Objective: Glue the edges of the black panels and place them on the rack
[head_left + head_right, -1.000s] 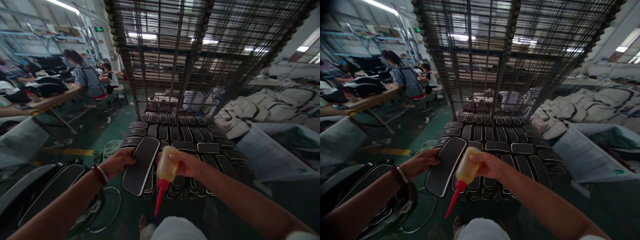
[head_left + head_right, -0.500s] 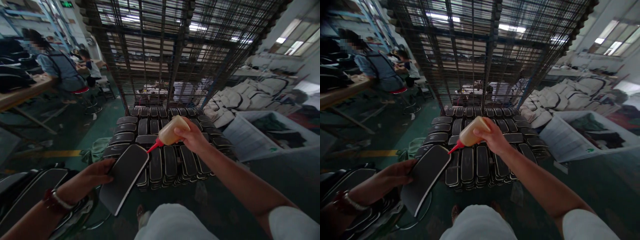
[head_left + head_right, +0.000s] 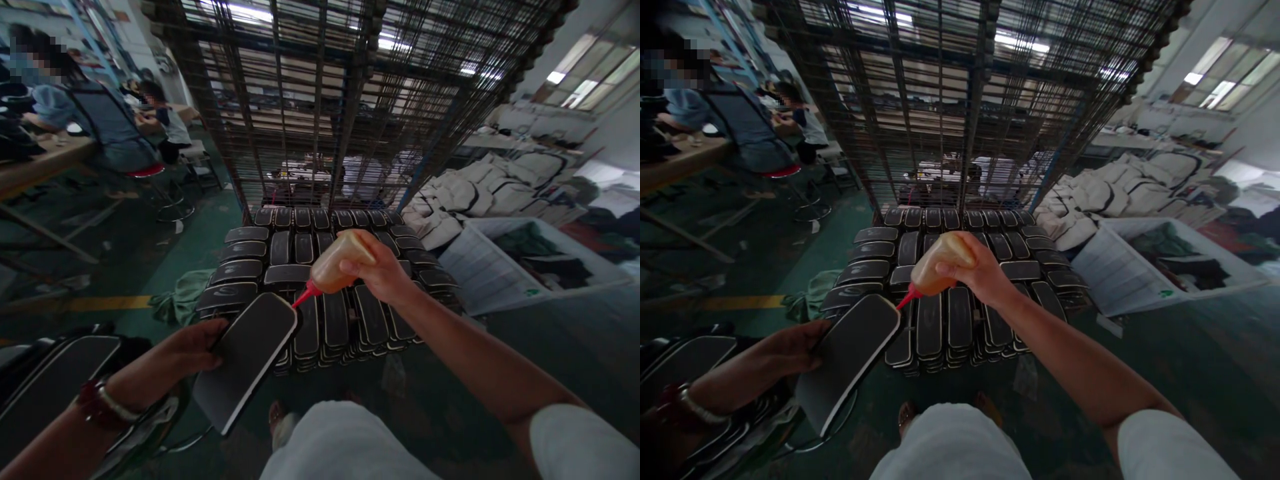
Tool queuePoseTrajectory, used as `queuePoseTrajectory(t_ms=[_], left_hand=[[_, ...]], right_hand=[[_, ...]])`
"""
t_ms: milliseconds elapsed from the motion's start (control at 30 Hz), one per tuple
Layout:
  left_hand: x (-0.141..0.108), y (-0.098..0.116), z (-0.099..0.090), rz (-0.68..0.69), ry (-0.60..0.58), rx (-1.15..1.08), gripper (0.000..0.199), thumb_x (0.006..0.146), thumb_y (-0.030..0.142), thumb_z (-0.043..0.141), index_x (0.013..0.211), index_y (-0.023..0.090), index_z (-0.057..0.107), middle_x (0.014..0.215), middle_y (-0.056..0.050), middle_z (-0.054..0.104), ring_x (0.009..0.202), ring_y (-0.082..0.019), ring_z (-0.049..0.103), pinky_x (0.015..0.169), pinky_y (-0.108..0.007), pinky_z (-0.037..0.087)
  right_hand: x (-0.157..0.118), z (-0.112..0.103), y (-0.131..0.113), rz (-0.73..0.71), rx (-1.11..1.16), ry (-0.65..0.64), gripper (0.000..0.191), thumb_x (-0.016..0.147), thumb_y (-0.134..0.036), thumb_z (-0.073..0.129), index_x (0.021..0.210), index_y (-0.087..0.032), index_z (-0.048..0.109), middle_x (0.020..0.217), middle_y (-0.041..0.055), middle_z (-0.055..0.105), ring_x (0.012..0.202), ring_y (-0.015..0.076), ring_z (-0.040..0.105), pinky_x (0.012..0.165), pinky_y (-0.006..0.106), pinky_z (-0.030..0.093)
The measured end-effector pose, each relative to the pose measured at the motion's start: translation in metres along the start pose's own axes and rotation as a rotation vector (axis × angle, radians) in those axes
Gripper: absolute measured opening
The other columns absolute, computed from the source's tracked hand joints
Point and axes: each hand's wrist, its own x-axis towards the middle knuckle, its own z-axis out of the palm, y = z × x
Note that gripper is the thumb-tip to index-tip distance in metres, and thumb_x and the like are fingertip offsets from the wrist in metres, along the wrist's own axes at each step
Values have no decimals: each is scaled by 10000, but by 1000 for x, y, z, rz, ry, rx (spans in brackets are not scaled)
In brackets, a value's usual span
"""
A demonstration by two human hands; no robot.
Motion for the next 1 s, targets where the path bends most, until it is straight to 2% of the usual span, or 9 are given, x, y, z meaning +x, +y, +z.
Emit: queuePoseTrajectory(t_ms=[100,233,367,467,633,700,867,1000], left_hand=[[2,3,1,-66,-104,38,412,773,288,921,1181,302,866,1193,-95,863,1060,-369,802,953,-441,630],[6,2,-1,-71,-106,32,439,766,303,923,1201,293,859,1167,-100,865,1074,-386,796,956,-463,630],[9,0,0,-49,-86,33,434,752,290,928,1181,292,860,1184,-94,860,1093,-371,786,946,-450,633],[11,-2,2,-47,-86,17,411,761,285,922,1167,279,860,1147,-94,867,1067,-366,796,949,-453,633],[15,-8,7,-9,-58,-50,366,753,256,921,1114,294,872,1131,-75,873,1026,-358,812,932,-447,642],[17,-9,9,-21,-60,-64,360,737,258,938,1088,305,876,1120,-68,877,997,-341,817,903,-422,649],[19,-7,17,-35,-49,-122,359,711,270,964,1058,291,875,1073,-68,883,954,-316,820,872,-397,659],[22,-4,22,-37,-43,-137,372,676,270,987,1027,264,866,1084,-64,883,914,-294,819,832,-379,668]], right_hand=[[-1,-3,1,14,-21,-24,458,798,-406,950,1190,-292,742,1061,27,703,904,237,638,671,314,567],[-2,-6,3,36,-11,-37,431,807,-405,942,1170,-286,743,1046,37,704,879,236,636,634,309,562],[-4,-6,4,36,4,4,437,802,-409,947,1166,-283,742,1029,33,705,871,231,639,643,313,564],[-7,-4,5,49,15,54,457,777,-421,964,1146,-267,743,1011,29,707,866,220,642,652,303,564],[-17,1,9,185,163,186,520,684,-472,999,1054,-236,721,858,8,679,684,185,621,457,239,487],[-19,3,13,225,211,242,531,647,-489,1006,1002,-222,716,830,9,674,661,185,625,423,233,482],[-23,4,26,213,232,396,515,640,-474,1002,983,-217,717,829,14,680,668,183,629,423,229,493],[-29,5,31,197,216,408,502,679,-480,990,1009,-222,712,850,19,678,695,189,642,433,227,490]])
